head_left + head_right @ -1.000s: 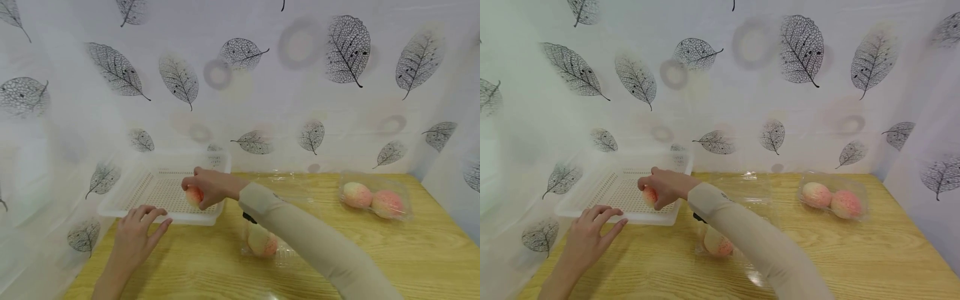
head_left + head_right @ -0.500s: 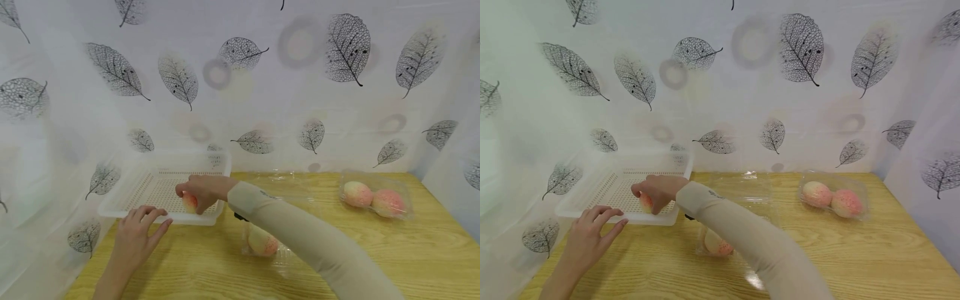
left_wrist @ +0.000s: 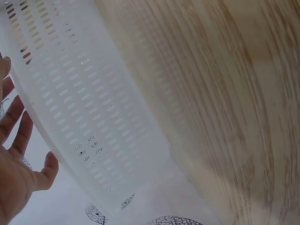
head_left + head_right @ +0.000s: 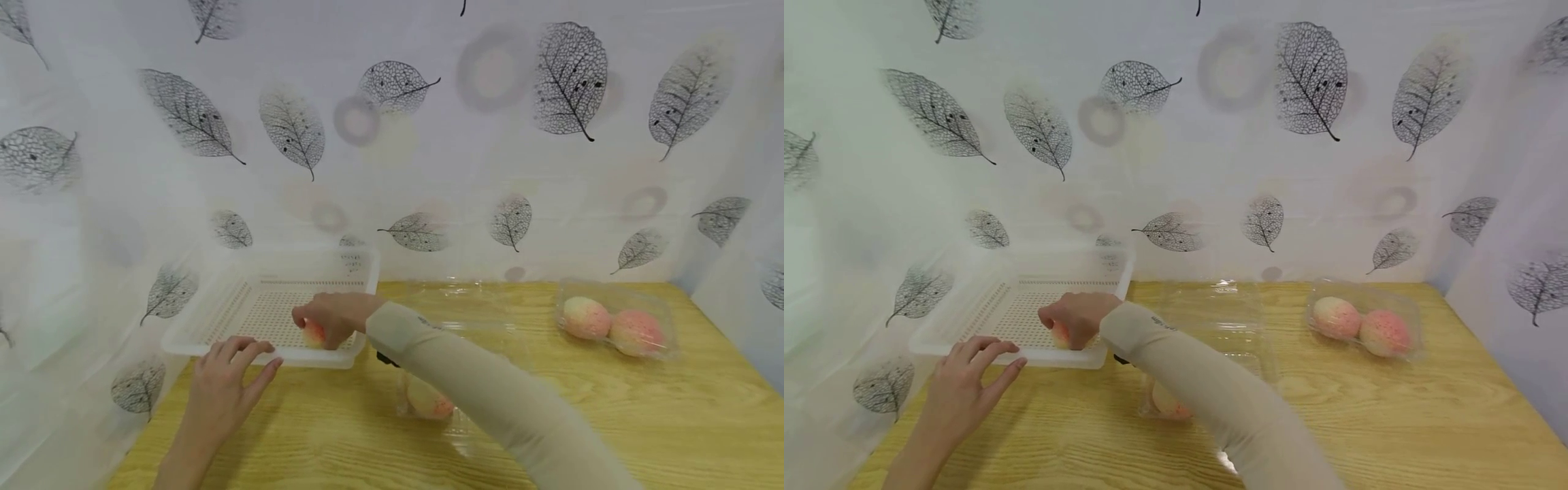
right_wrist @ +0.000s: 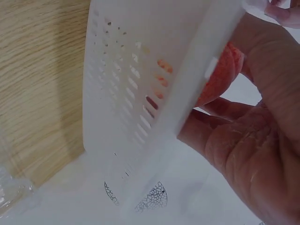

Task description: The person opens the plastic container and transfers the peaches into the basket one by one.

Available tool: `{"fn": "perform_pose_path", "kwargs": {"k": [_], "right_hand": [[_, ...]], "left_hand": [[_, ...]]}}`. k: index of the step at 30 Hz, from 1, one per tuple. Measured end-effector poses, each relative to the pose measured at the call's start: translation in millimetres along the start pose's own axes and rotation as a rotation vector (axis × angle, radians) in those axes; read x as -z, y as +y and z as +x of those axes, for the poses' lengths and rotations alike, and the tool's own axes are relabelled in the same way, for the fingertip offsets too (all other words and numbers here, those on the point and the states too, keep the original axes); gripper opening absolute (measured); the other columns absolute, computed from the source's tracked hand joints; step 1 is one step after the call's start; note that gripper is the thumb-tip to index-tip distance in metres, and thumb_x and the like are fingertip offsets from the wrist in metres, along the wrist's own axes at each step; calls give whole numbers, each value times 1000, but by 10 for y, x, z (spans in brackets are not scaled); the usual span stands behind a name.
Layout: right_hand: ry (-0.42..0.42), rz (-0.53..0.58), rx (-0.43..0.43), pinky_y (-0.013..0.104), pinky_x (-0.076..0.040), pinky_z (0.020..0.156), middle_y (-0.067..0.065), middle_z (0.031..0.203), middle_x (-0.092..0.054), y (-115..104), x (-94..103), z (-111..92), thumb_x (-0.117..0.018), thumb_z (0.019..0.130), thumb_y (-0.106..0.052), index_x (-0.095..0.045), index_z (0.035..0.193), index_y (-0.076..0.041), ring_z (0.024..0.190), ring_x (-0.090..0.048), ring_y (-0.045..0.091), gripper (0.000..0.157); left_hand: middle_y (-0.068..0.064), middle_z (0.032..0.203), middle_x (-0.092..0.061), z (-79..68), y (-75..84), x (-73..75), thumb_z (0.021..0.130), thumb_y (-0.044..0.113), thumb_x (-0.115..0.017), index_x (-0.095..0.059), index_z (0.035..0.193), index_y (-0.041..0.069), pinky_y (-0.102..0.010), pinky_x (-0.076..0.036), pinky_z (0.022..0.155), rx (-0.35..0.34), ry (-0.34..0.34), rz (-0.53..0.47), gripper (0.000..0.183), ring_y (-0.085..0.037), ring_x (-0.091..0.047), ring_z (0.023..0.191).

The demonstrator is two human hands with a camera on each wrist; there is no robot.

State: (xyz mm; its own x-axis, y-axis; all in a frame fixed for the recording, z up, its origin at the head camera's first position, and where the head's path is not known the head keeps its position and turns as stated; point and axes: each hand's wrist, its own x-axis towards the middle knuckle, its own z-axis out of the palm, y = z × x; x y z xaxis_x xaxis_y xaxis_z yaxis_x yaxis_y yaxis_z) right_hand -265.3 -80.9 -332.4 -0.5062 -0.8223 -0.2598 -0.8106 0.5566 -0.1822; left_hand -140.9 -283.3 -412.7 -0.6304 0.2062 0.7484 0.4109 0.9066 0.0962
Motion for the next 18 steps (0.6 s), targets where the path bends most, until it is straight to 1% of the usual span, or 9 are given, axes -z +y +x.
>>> {"fn": "perform_pose_path", "kwargs": {"k": [2,4,6,9,11,13,14,16,18], "right_hand": [[-10,-11,-20,24,-44,70,-4,108,-64,-9,-27,7,-71,92,-6,-56,130,-26,91,-55,13,45],[-17,-14,-48,24,-43,68,-4,110,-64,-6,-59,6,-67,93,-2,-57,131,-27,91,-55,12,47],[-19,-11,-62,24,-43,66,-4,112,-65,8,-87,5,-66,92,0,-57,133,-27,91,-56,12,49],[-11,8,-71,24,-43,65,-4,113,-67,32,-112,7,-68,90,0,-59,131,-26,91,-57,12,50],[-8,19,-68,23,-44,67,-4,114,-67,46,-125,17,-70,89,-1,-59,130,-26,92,-58,12,49],[-7,19,-60,23,-45,68,-4,115,-68,55,-136,33,-70,88,-1,-60,129,-26,92,-58,11,49],[-9,21,-59,24,-45,69,-4,115,-68,58,-142,40,-70,88,-1,-60,129,-26,92,-58,12,49],[-16,25,-55,24,-45,69,-3,114,-67,61,-154,54,-69,88,-1,-60,129,-25,92,-58,12,48],[-19,25,-53,24,-45,69,-3,113,-67,62,-169,69,-69,89,-1,-60,129,-25,92,-58,12,47]], "left_hand": [[-9,95,-70,-4,-2,0,100,65,-48,-75,98,16,-62,-50,66,3,2,-1,56,-36,-65,84],[-9,95,-70,-5,-2,0,98,58,-60,-75,99,16,-62,-50,67,5,-4,-3,45,-35,-65,84],[-9,96,-70,-6,-3,1,93,47,-73,-75,100,16,-62,-51,68,4,-13,-6,32,-35,-65,85],[-9,97,-70,-8,-5,6,83,33,-83,-74,100,16,-62,-50,69,12,-21,-2,26,-34,-64,85],[-9,96,-70,-11,-9,10,84,34,-83,-74,100,16,-61,-50,68,11,-18,2,25,-34,-64,84],[-9,96,-70,-12,-14,13,90,43,-76,-75,99,16,-61,-51,67,7,-15,5,28,-34,-64,83],[-9,96,-70,-13,-16,14,91,44,-75,-75,99,16,-61,-51,67,5,-13,5,29,-34,-65,83],[-9,96,-70,-16,-20,14,97,53,-65,-75,100,16,-61,-51,67,4,-12,6,39,-34,-65,83],[-9,97,-70,-21,-22,16,97,54,-65,-75,100,16,-61,-51,68,5,-14,6,39,-34,-65,84]]}}
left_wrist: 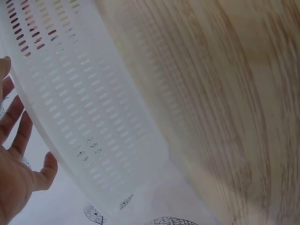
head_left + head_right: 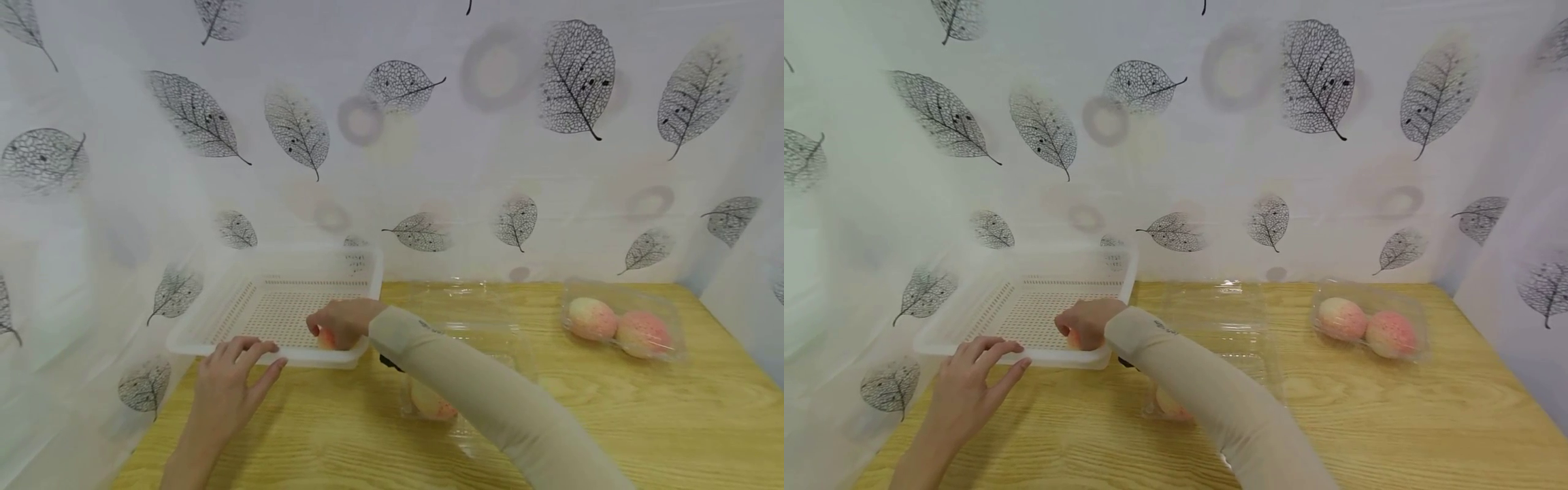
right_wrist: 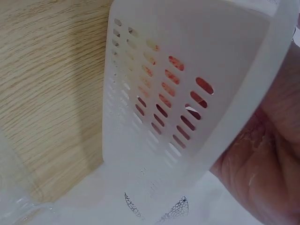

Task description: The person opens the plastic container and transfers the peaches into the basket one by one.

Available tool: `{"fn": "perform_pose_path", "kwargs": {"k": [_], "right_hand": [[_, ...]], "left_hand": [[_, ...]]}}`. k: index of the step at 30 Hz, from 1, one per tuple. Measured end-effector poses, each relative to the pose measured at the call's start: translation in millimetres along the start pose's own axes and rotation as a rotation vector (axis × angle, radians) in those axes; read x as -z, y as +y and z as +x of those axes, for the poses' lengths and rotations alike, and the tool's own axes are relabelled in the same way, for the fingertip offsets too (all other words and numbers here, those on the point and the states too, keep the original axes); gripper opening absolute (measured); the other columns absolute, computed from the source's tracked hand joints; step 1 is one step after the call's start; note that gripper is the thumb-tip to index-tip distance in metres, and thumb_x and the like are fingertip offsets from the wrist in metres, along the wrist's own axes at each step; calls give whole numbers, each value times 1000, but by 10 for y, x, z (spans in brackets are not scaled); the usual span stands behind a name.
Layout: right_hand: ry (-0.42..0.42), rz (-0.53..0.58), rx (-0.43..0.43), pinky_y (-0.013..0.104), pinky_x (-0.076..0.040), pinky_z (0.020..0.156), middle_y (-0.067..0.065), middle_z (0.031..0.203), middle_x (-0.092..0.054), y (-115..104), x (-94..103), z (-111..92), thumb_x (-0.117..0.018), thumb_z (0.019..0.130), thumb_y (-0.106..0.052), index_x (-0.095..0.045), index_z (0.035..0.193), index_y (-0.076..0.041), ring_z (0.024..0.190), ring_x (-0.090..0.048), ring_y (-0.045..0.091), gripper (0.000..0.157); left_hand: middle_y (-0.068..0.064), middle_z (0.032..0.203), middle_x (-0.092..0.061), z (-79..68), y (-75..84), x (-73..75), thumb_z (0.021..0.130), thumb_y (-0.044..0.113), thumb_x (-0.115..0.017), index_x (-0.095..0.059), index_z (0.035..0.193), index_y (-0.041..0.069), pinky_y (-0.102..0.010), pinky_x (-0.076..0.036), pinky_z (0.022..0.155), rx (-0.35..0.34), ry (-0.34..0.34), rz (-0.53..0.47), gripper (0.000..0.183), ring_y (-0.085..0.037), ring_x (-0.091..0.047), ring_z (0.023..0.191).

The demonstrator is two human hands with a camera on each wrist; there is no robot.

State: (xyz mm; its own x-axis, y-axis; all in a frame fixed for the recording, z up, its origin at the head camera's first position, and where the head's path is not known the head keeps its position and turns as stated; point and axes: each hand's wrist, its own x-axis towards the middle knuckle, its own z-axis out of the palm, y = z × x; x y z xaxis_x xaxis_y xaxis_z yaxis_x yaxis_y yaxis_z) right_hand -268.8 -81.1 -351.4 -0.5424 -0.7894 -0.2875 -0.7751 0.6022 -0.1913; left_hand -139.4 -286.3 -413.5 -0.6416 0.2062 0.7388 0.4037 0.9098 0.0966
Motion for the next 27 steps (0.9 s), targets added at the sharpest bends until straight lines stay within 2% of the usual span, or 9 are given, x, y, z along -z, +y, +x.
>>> {"fn": "perform_pose_path", "kwargs": {"k": [3,5,8,14,22,27], "right_hand": [[1,17,2,24,-45,68,-4,112,-66,5,-16,13,-68,90,-2,-61,129,-24,91,-58,12,45],[4,21,2,24,-45,68,-4,112,-67,4,-27,17,-67,91,-2,-61,129,-24,91,-57,12,44],[4,24,3,24,-46,69,-4,112,-67,11,-45,26,-67,92,-2,-61,130,-24,91,-58,12,44],[23,-8,31,23,-45,73,-2,112,-68,30,-79,62,-68,92,-4,-62,130,-21,91,-58,12,42],[29,-7,10,24,-44,77,-3,112,-67,33,-98,91,-67,93,-4,-62,132,-20,92,-56,11,43],[58,3,24,23,-45,75,-2,108,-67,52,-105,84,-68,92,-5,-63,129,-18,89,-56,11,39]], "left_hand": [[-9,97,-70,2,-1,2,89,41,-78,-75,100,17,-62,-51,69,6,-4,2,28,-35,-66,85],[-9,97,-70,4,-2,4,80,30,-86,-75,100,17,-61,-51,68,4,-6,6,26,-35,-66,84],[-8,96,-70,5,-3,4,75,25,-88,-75,99,17,-60,-51,66,-1,-5,14,29,-34,-66,84],[-7,96,-70,4,-2,-5,72,24,-89,-75,99,17,-59,-51,66,-3,1,23,31,-33,-66,83],[-7,97,-70,-2,-3,-10,73,25,-89,-75,100,18,-59,-51,66,-4,5,20,31,-33,-66,84],[-8,96,-70,-3,0,-15,79,30,-86,-75,99,17,-58,-52,65,-14,15,11,26,-34,-66,82]]}}
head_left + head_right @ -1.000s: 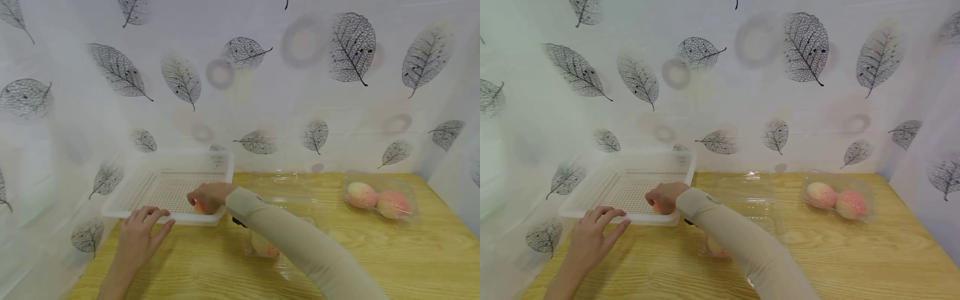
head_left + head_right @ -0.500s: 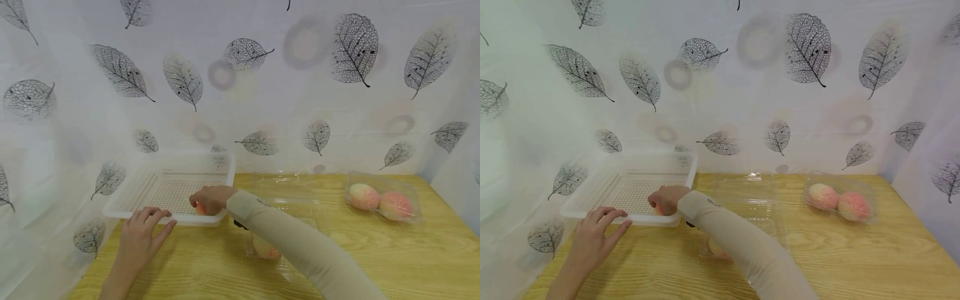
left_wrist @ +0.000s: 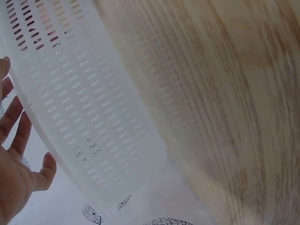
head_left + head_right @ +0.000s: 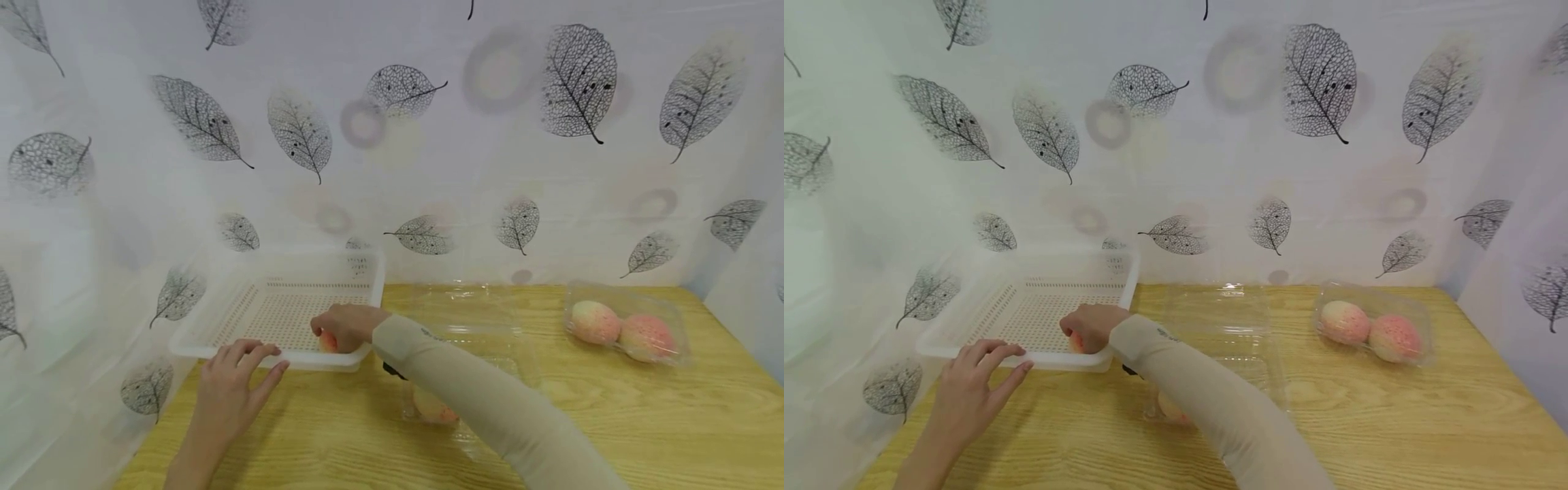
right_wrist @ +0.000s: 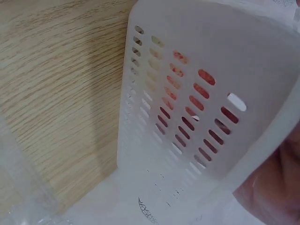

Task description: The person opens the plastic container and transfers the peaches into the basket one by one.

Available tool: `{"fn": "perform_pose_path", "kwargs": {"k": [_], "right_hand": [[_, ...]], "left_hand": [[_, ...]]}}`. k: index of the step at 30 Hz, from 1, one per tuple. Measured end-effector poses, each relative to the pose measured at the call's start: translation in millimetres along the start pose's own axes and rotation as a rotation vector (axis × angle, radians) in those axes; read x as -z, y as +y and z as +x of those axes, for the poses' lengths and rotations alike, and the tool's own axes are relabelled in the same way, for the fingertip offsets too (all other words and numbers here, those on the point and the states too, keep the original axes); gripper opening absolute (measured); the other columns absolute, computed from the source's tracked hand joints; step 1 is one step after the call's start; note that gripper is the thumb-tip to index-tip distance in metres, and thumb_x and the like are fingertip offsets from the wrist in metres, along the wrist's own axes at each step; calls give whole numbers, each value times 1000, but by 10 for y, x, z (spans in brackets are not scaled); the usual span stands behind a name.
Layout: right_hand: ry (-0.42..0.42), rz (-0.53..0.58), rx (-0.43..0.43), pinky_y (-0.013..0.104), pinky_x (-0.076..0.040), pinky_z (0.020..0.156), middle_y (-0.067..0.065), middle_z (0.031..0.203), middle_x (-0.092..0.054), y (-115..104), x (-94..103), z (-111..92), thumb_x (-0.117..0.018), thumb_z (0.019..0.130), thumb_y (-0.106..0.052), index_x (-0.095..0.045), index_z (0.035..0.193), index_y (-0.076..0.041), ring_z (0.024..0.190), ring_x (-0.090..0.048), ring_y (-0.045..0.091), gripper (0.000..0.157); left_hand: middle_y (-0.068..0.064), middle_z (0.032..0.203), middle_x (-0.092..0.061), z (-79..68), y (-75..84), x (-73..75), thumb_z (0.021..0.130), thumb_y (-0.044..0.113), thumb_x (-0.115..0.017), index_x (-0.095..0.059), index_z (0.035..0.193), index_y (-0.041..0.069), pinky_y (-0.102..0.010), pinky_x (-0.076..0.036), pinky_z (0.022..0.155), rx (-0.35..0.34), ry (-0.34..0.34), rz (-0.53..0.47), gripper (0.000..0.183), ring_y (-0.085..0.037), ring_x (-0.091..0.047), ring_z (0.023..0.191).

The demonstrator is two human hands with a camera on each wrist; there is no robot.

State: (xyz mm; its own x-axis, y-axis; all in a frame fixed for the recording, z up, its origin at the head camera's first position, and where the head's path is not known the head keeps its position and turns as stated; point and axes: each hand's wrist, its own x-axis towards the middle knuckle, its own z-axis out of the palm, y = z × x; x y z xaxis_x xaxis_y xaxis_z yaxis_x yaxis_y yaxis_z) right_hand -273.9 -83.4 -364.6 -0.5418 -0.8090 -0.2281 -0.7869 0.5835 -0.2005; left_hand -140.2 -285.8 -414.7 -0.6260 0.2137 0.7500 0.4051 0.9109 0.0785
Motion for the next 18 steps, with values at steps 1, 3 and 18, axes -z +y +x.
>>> {"fn": "perform_pose_path", "kwargs": {"k": [1,3,18], "right_hand": [[14,1,5,22,-45,74,-2,107,-68,8,-3,3,-69,91,-6,-63,127,-18,88,-57,11,39],[45,6,10,22,-45,73,-1,106,-68,29,-7,11,-72,89,-8,-63,126,-18,87,-57,12,39],[142,-59,-71,28,-50,73,3,113,-64,87,-31,45,-79,86,-15,-61,134,-18,89,-57,16,52]], "left_hand": [[-8,96,-70,-2,-2,2,80,32,-85,-75,99,17,-58,-52,65,0,0,0,26,-34,-66,82],[-8,96,-70,-6,-4,6,82,34,-84,-75,99,17,-58,-52,65,1,1,-1,25,-34,-66,82],[-7,99,-69,-19,4,9,80,31,-86,-75,100,18,-61,-50,70,27,-11,-11,26,-33,-65,85]]}}
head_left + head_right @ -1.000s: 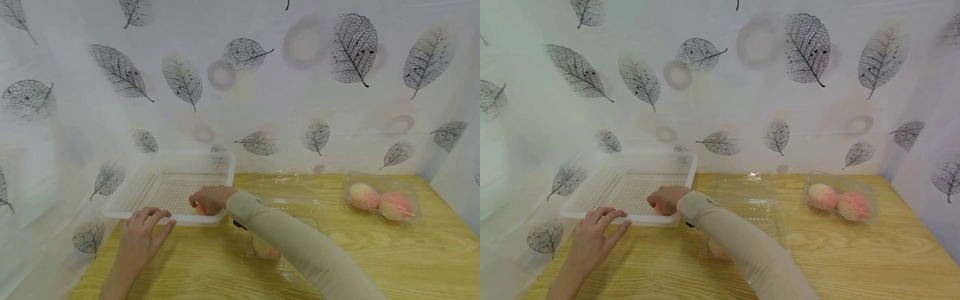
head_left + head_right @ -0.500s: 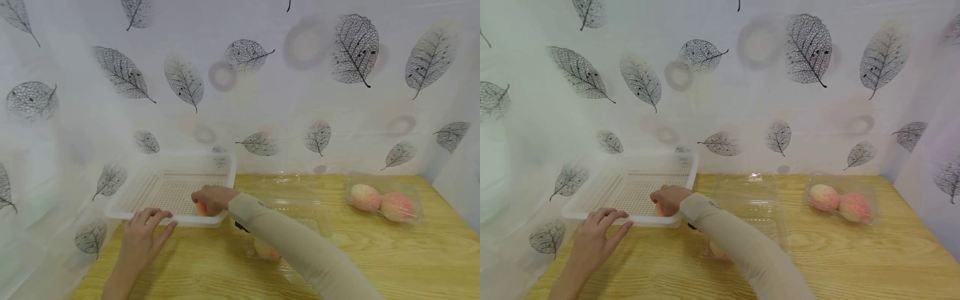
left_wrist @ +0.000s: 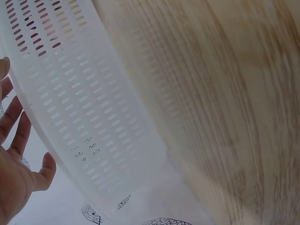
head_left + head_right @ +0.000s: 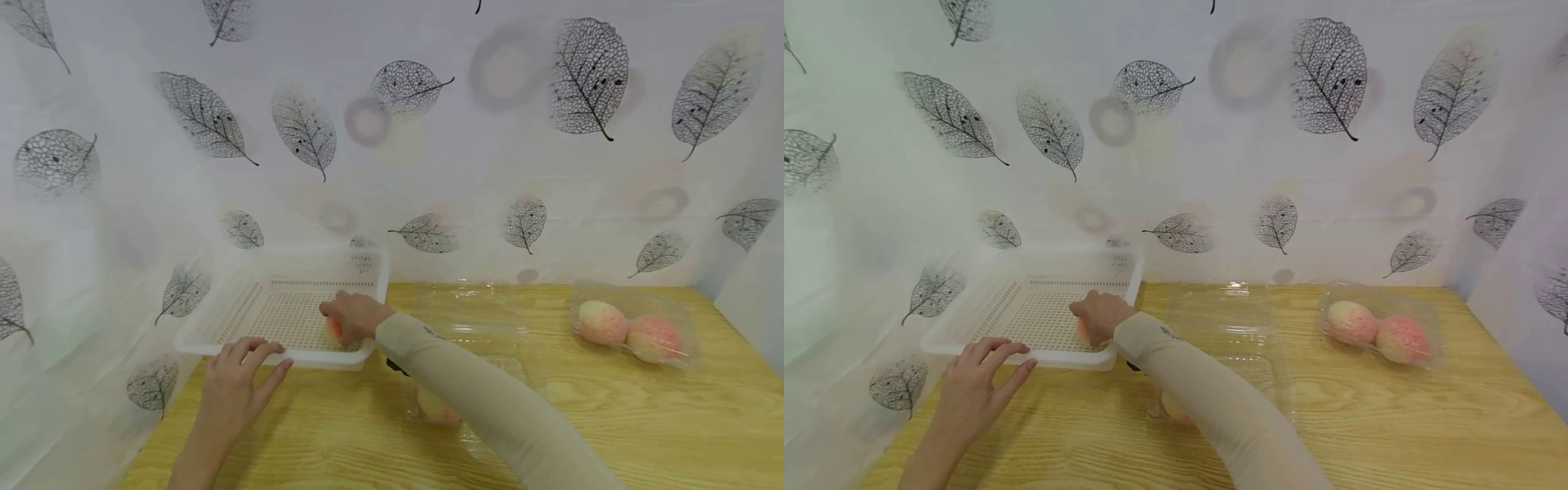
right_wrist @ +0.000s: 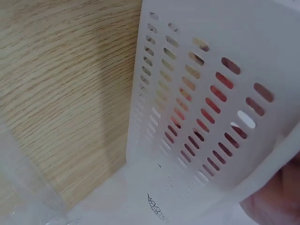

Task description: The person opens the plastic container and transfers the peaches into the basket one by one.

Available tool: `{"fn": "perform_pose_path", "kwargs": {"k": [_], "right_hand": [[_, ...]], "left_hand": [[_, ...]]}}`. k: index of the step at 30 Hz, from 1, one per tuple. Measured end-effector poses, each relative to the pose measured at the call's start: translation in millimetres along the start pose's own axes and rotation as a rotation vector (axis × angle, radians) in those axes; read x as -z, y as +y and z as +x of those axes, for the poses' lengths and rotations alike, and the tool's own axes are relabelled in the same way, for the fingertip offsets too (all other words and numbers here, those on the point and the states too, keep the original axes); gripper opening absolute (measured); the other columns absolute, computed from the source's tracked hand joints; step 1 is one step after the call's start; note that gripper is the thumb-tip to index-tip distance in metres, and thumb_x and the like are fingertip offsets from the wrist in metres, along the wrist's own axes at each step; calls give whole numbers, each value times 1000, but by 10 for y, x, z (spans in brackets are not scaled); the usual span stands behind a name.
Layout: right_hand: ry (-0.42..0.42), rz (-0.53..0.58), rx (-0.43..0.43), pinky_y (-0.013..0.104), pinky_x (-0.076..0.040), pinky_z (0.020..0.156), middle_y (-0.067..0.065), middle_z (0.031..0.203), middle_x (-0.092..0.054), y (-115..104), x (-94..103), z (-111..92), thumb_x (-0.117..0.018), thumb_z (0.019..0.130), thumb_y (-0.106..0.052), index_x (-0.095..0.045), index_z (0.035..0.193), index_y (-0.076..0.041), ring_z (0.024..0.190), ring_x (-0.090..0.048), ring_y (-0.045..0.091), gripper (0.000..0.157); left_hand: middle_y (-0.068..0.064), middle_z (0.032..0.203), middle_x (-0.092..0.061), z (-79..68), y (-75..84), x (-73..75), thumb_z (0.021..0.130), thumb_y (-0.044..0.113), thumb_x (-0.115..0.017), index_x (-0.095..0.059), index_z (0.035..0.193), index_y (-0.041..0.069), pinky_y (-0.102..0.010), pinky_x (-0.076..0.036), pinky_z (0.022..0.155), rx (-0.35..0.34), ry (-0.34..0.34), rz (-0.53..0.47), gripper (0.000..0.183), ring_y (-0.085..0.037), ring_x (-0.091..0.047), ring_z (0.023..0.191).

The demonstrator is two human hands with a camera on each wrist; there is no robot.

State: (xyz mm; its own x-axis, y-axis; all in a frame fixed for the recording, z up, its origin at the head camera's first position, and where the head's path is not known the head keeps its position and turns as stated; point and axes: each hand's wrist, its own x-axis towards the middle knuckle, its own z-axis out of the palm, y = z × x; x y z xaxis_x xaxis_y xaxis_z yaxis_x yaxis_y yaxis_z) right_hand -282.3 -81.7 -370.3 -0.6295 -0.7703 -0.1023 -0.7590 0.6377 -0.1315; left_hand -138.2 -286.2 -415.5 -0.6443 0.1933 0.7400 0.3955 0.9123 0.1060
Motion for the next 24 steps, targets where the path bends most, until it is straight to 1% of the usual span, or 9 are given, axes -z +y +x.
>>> {"fn": "perform_pose_path", "kwargs": {"k": [3,6,8,10,13,16,19,21,24], "right_hand": [[50,-46,-39,32,-54,75,7,119,-65,17,-20,12,-76,88,-16,-59,137,-17,92,-62,19,52],[101,-75,-77,35,-58,76,10,120,-66,35,-41,41,-73,89,-14,-59,136,-15,94,-67,23,48],[127,-79,-101,35,-59,78,11,119,-66,50,-54,70,-72,91,-14,-59,136,-15,94,-67,24,47],[144,-81,-129,36,-59,80,11,119,-65,67,-61,96,-70,92,-14,-58,136,-15,95,-67,24,46],[158,-83,-174,36,-58,81,11,119,-63,98,-73,129,-70,94,-13,-56,138,-15,95,-64,25,46],[171,-98,-202,35,-58,77,11,118,-63,119,-83,145,-70,94,-12,-54,139,-15,93,-61,24,47],[189,-113,-204,34,-58,74,12,117,-64,131,-86,143,-69,95,-10,-54,139,-14,90,-61,24,47],[191,-111,-199,34,-58,73,12,116,-64,138,-83,140,-67,97,-9,-53,139,-14,89,-61,24,45],[195,-96,-190,33,-57,72,12,116,-64,143,-70,126,-66,98,-12,-54,139,-14,90,-61,24,43]], "left_hand": [[-7,98,-70,5,0,-8,83,35,-84,-75,101,18,-61,-51,69,-6,7,0,26,-32,-65,84],[-6,97,-69,8,2,-16,96,52,-67,-75,100,18,-59,-51,67,-16,17,1,36,-31,-65,82],[-6,96,-69,9,2,-16,99,58,-58,-75,100,17,-58,-51,66,-19,20,3,44,-30,-64,81],[-6,96,-69,11,3,-12,97,55,-63,-75,100,17,-58,-50,67,-15,18,3,39,-30,-64,81],[-6,97,-69,13,8,-6,86,37,-81,-75,100,18,-60,-50,69,-5,7,1,25,-30,-64,82],[-6,97,-69,15,11,-2,77,27,-88,-75,100,17,-60,-50,69,0,-4,2,28,-29,-63,83],[-6,97,-69,16,11,-2,81,31,-86,-76,100,17,-59,-51,68,-6,-5,3,26,-29,-63,82],[-6,97,-69,16,9,-5,89,41,-78,-76,100,17,-59,-51,68,-11,-1,6,27,-29,-64,81],[-6,97,-69,16,9,-8,95,49,-70,-76,100,17,-59,-51,68,-13,4,9,33,-30,-64,82]]}}
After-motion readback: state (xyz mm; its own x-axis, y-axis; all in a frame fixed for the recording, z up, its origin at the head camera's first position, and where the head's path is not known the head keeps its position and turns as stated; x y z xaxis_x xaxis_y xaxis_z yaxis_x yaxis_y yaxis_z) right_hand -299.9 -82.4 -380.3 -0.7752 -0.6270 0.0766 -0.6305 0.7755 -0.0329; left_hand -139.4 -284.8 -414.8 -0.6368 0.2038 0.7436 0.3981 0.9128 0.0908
